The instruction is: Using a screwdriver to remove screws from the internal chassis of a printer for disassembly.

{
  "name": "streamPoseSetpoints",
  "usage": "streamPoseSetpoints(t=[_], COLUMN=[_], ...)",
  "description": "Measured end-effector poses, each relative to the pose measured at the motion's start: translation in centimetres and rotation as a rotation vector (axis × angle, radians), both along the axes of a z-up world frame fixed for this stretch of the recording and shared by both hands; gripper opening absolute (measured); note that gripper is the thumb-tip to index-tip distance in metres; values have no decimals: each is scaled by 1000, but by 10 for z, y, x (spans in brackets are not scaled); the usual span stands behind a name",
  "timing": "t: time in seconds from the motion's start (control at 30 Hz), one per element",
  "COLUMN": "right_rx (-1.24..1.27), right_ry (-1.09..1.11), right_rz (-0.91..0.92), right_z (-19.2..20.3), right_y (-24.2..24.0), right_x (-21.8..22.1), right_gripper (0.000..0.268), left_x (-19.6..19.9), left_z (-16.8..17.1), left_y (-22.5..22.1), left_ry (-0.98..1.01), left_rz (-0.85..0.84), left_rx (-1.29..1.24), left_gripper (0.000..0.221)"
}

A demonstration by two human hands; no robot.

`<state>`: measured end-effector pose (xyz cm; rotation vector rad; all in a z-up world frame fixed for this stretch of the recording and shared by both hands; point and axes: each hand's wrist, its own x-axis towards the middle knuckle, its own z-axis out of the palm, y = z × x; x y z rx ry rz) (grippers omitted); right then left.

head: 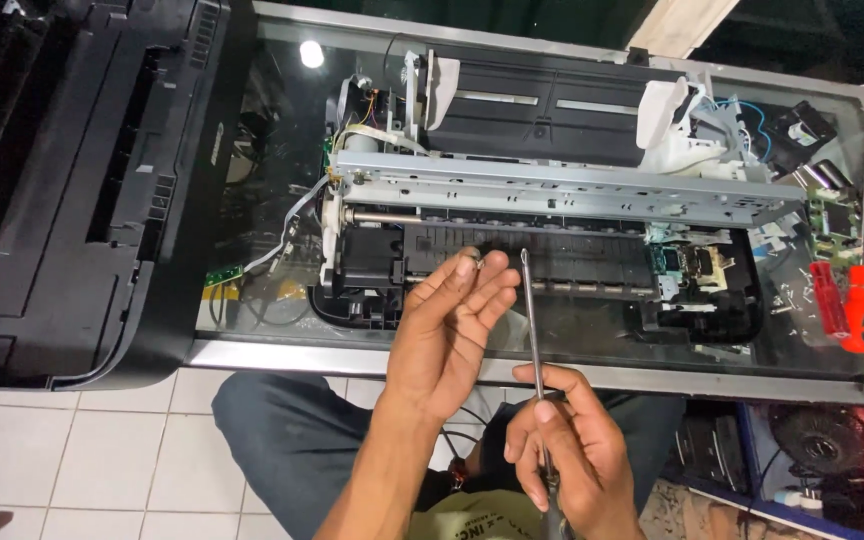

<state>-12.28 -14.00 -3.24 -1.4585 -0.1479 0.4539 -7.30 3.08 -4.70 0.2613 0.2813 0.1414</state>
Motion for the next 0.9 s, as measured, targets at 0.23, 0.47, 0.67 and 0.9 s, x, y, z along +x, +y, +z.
streamPoseSetpoints(t=[0.23, 0.47, 0.67, 0.9], right_rx=[4, -52, -55, -17], right_ry=[30, 74, 72, 72], right_rz=[13, -27, -32, -17], right_z=[-4, -6, -8, -14], right_y=[-4, -13, -13, -17], right_x=[-1, 3, 8, 10], right_gripper=[41, 46, 44, 45], left_x=[4, 6, 9, 10], left_z=[-16, -23, -31, -33], left_y=[-6, -7, -9, -13], left_ry=[-107, -177, -253, -323], left_rz=[-58, -4, 19, -8], left_rx=[-23, 124, 164, 142], left_gripper=[10, 15, 20, 9])
